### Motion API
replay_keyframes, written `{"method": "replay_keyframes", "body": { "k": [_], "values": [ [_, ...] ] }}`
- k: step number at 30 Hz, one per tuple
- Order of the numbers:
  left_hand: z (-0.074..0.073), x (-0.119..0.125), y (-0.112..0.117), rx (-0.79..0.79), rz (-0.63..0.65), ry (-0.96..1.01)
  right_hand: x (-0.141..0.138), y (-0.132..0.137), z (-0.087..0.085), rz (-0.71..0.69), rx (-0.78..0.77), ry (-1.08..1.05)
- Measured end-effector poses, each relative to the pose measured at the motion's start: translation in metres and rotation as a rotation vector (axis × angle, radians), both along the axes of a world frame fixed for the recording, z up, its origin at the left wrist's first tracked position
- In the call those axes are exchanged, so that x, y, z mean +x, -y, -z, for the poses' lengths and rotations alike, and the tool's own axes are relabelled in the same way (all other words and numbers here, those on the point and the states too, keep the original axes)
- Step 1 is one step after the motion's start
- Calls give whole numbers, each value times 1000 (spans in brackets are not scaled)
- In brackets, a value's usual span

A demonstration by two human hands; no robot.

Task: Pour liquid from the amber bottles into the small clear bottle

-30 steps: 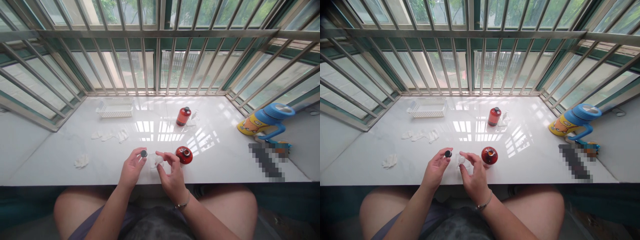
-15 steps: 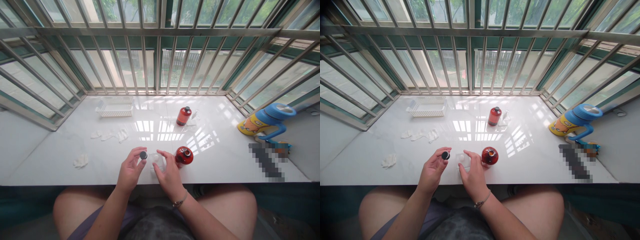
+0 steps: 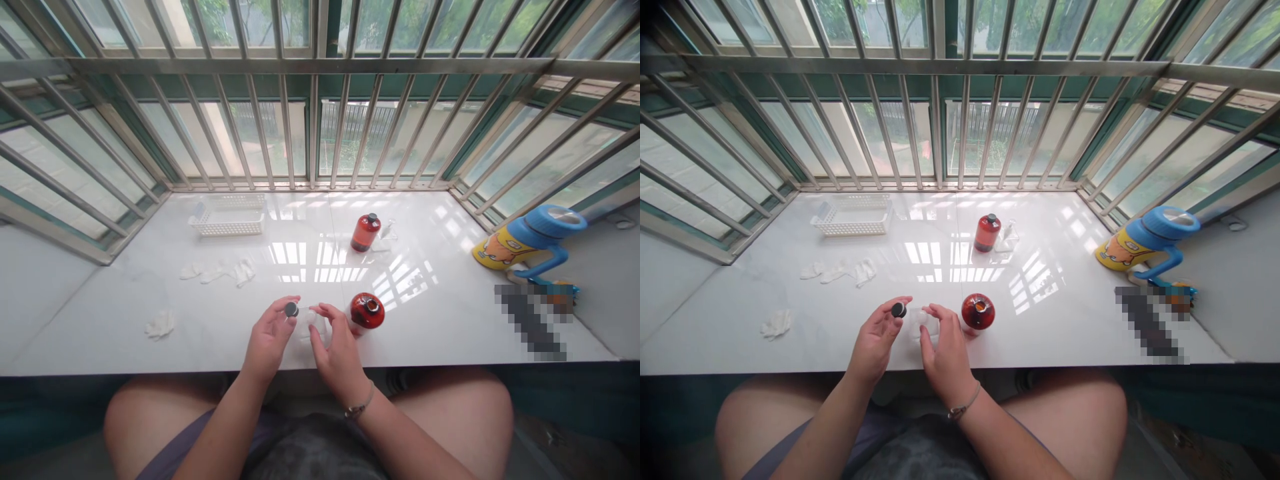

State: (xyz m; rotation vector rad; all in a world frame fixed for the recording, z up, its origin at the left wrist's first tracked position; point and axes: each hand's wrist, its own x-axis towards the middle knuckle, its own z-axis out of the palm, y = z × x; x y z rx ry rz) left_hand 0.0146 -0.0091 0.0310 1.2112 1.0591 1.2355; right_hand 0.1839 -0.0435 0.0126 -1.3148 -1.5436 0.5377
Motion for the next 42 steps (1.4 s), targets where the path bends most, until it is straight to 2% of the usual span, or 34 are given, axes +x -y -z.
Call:
{"method": "replay_keyframes", "body": {
  "k": [3, 6, 11, 17, 22, 28, 33, 39, 42],
  "values": [
    [12, 10, 2, -95, -16, 93, -2, -3, 4, 46, 16, 15],
    [17, 18, 3, -110, -57, 164, -3, -5, 4, 83, 20, 13],
    [16, 21, 2, -123, -68, 237, -3, -4, 4, 24, 18, 10],
    [18, 18, 6, -128, -78, 239, -4, -3, 7, 90, 9, -6],
    [17, 21, 7, -152, -80, 265, -7, -1, 10, 17, 16, -73],
    [15, 23, 7, -139, -80, 240, -7, -2, 13, 105, 25, -57],
    [16, 22, 8, -150, -75, 272, -8, 0, 9, 2, 8, -104],
    [16, 23, 10, -157, -62, 240, -8, -4, 13, 89, -1, -92],
    [15, 25, 11, -171, -67, 266, -8, -3, 11, 32, -13, -111]
  ]
}}
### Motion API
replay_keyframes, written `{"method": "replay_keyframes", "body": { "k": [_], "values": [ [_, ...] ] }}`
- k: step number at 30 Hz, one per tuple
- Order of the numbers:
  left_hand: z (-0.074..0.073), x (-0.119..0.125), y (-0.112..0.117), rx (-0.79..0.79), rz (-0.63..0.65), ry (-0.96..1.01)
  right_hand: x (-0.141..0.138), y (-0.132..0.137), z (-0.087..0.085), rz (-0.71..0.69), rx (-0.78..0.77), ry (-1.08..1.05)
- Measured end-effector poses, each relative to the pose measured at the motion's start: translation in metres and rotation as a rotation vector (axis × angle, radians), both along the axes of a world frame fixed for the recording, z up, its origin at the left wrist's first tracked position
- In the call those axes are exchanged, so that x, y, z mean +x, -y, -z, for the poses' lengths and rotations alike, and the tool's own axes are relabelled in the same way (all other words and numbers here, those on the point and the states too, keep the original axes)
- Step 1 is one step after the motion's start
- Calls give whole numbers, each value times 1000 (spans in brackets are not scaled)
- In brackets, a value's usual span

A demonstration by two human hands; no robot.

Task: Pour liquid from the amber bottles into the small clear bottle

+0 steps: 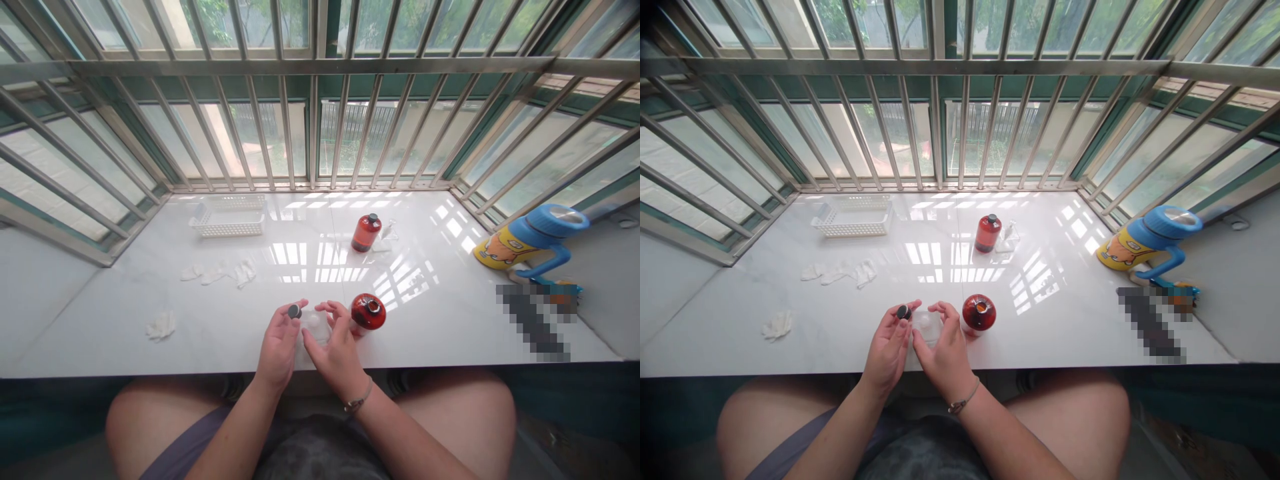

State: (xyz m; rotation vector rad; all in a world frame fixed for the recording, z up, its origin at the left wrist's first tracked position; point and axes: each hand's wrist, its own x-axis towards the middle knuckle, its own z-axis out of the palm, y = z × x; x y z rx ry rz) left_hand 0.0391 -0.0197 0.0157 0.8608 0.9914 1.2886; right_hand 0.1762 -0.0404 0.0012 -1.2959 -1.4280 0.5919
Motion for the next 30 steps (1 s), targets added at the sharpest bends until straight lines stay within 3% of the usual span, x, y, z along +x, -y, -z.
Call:
{"method": "replay_keyframes", "body": {
  "k": [3, 9, 12, 17, 25, 30],
  "values": [
    [1, 1, 0, -5, -8, 29, -1, 2, 1, -71, 18, -17],
    [5, 1, 0, 3, -13, 61, -3, -1, 4, 18, 16, 10],
    [6, 3, 1, -7, -20, 71, -3, -1, 4, -20, 51, 22],
    [8, 11, -3, 19, -103, 70, -7, 4, 10, -137, 92, -20],
    [8, 22, -9, 47, -250, 46, -16, -4, 18, -27, 69, -110],
    [6, 26, -10, 17, -294, 40, -15, -3, 21, -139, 72, -154]
  ]
}}
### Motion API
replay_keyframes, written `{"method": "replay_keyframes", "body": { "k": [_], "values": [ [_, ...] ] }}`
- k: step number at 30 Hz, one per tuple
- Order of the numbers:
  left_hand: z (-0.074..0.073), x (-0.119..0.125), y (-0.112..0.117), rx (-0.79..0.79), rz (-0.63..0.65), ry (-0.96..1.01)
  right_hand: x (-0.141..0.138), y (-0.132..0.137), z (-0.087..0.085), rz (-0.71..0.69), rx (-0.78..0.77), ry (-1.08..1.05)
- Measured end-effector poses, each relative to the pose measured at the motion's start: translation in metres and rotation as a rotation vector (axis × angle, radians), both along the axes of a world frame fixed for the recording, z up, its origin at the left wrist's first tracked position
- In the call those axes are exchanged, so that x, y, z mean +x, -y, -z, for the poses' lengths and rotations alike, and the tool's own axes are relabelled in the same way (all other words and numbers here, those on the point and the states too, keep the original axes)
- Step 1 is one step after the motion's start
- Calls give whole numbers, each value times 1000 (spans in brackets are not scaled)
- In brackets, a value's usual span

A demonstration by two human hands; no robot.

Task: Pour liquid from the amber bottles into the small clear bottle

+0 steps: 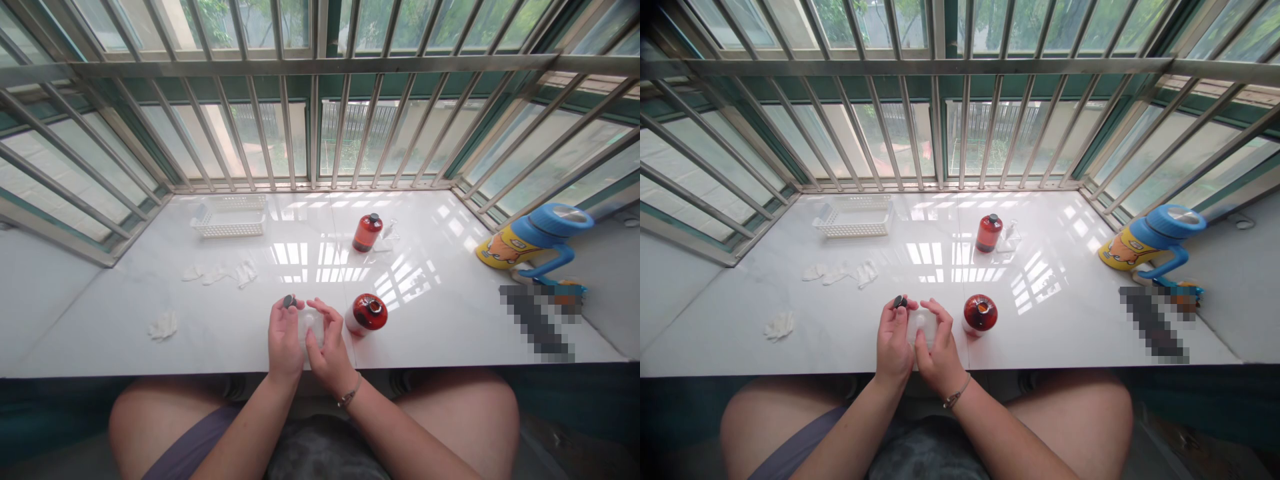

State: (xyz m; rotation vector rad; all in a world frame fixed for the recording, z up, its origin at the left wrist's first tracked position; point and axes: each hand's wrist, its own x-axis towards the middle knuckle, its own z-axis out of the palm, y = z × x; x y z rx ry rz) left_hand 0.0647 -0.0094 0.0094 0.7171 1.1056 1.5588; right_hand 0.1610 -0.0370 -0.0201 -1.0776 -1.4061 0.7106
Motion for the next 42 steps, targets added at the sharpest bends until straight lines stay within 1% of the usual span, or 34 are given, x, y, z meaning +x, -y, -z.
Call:
{"method": "replay_keyframes", "body": {
  "k": [1, 6, 11, 16, 18, 22, 25, 30, 37, 42],
  "values": [
    [0, 0, -1, 1, -6, -9, 0, 0, 1, -3, 7, -4],
    [0, 0, -1, 26, -14, -46, -2, -3, 5, 71, 17, -36],
    [1, 0, 0, -7, -6, -10, 0, -3, 1, -4, 57, 0],
    [-1, 1, 0, -3, -34, -42, 0, -2, 1, 58, 84, 74],
    [-1, 1, 0, -1, -42, -59, -1, -1, 2, 61, 72, 67],
    [-1, 1, 1, -3, -25, -31, -2, 0, 4, 14, 78, 30],
    [-1, 1, 2, 15, -9, -49, -3, -1, 7, 23, 85, -8],
    [2, 0, 3, 45, -2, -129, -3, -4, 11, 69, 28, -33],
    [7, 0, 3, 82, 33, -162, -1, -8, 4, 60, -4, -7],
    [13, 1, 3, 104, 40, -190, 0, -11, 2, 64, 4, -19]
  ]
}}
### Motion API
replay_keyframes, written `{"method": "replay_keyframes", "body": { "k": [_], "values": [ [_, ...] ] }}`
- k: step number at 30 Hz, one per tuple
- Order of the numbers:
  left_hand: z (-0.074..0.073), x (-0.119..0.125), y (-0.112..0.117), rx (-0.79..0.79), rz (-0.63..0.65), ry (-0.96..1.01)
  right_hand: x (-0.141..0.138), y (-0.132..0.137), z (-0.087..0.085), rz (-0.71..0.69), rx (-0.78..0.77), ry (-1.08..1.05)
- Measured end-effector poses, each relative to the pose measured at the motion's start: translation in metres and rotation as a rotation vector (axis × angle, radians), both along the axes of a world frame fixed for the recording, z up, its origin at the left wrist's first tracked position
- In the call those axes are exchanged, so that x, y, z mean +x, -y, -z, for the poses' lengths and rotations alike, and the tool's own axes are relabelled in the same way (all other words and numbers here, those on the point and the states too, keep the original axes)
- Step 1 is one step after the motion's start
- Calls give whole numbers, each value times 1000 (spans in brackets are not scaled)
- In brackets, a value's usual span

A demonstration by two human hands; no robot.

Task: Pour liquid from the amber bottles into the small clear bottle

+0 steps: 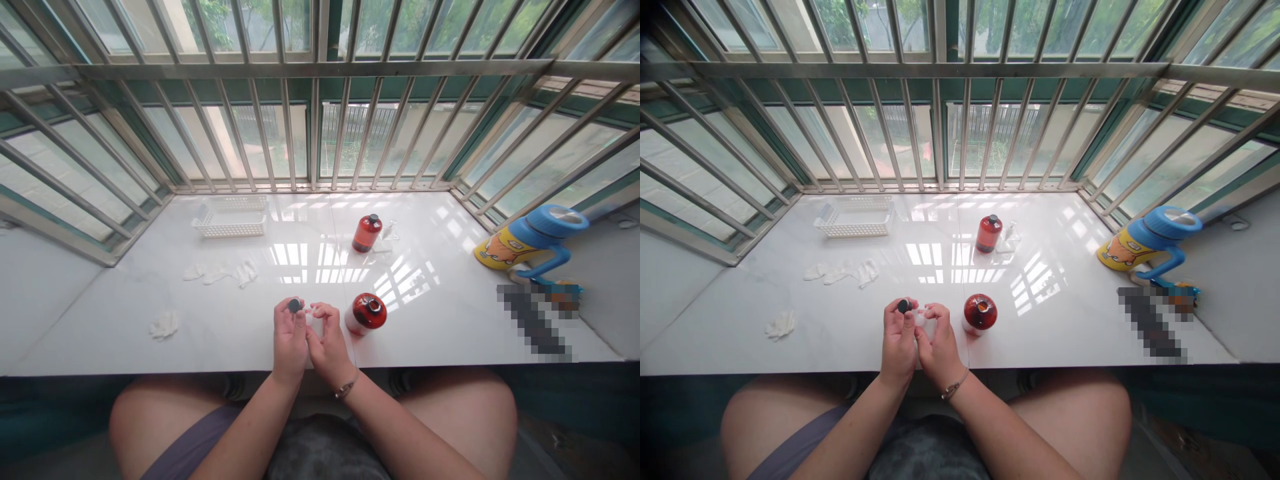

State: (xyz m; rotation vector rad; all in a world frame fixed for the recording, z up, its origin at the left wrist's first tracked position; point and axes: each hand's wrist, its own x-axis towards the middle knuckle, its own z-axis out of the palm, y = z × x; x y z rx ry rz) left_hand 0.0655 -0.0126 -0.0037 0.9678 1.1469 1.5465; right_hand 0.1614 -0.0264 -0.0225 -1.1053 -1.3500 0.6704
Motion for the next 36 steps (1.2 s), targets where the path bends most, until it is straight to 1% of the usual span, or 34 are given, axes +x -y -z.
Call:
{"method": "replay_keyframes", "body": {
  "k": [5, 13, 16, 18, 20, 23, 25, 27, 29, 31, 33, 36],
  "values": [
    [4, -1, -2, 35, -6, -52, -2, -6, -1, 10, 1, -9],
    [7, -2, -25, 66, -16, -67, -7, -31, -3, 29, -6, 2],
    [3, -5, -28, 64, -11, -56, -8, -28, -8, 27, 8, 12],
    [-7, -10, -27, 62, -31, -55, -8, -18, -13, 27, 30, 37],
    [-25, -15, -25, 113, -62, -98, -7, -1, -17, 22, 52, 86],
    [-59, -15, -18, 301, -62, -189, 0, 30, -22, 12, 51, 158],
    [-78, -4, -12, 374, -3, -193, 8, 49, -23, 26, 49, 176],
    [-89, 14, -6, 386, 103, -194, 19, 64, -22, 11, 53, 180],
    [-91, 36, -3, 383, 223, -245, 31, 78, -21, -2, 60, 163],
    [-87, 56, -3, 359, 309, -306, 41, 89, -21, 47, 65, 118],
    [-80, 69, -6, 318, 349, -341, 51, 98, -24, 161, 74, 55],
    [-67, 79, -11, 249, 373, -362, 66, 107, -31, 294, 98, 6]
  ]
}}
